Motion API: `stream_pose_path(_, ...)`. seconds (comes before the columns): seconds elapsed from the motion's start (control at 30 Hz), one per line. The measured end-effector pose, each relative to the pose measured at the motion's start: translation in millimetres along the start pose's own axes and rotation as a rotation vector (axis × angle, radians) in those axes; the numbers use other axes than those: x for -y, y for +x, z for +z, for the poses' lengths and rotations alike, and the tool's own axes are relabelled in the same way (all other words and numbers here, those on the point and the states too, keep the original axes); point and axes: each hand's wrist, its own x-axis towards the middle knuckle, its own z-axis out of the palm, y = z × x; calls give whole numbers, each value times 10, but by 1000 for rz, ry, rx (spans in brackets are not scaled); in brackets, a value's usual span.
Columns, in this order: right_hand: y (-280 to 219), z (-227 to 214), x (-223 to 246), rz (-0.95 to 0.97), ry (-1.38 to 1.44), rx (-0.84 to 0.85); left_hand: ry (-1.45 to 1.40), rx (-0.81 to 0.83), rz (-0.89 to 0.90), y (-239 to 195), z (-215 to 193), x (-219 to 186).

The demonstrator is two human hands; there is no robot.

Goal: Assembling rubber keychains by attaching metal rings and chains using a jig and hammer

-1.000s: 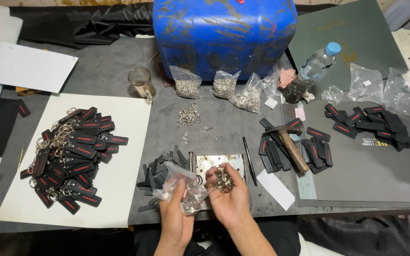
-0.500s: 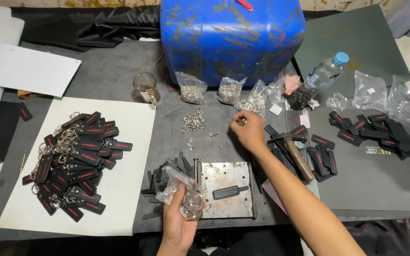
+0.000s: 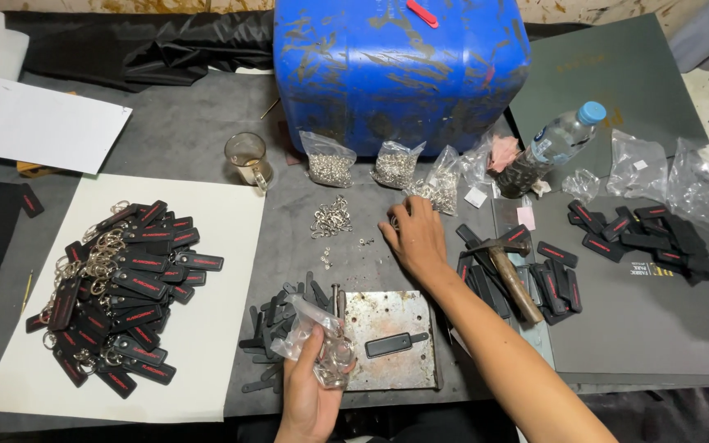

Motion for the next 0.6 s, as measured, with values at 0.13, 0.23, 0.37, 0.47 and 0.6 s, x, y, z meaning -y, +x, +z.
stream_pose_path(0.13, -2, -166, -20, 15, 139, 114, 4, -10, 10, 11, 35, 31)
stream_pose_path(0.23, -52, -326, -19, 162, 490, 132, 0, 25, 18, 9, 34, 61)
stream_pose_path(0.37, -220, -648, -37, 482, 753, -126, 15, 33, 23, 32, 34, 142)
stream_pose_path(0.47, -412, -1063, 200, 559, 857, -153, 27, 112, 63, 6, 125, 163)
stream_pose_path(0.6, -855, -1410, 561, 492, 1277, 265, -34, 76, -20, -52, 417, 213)
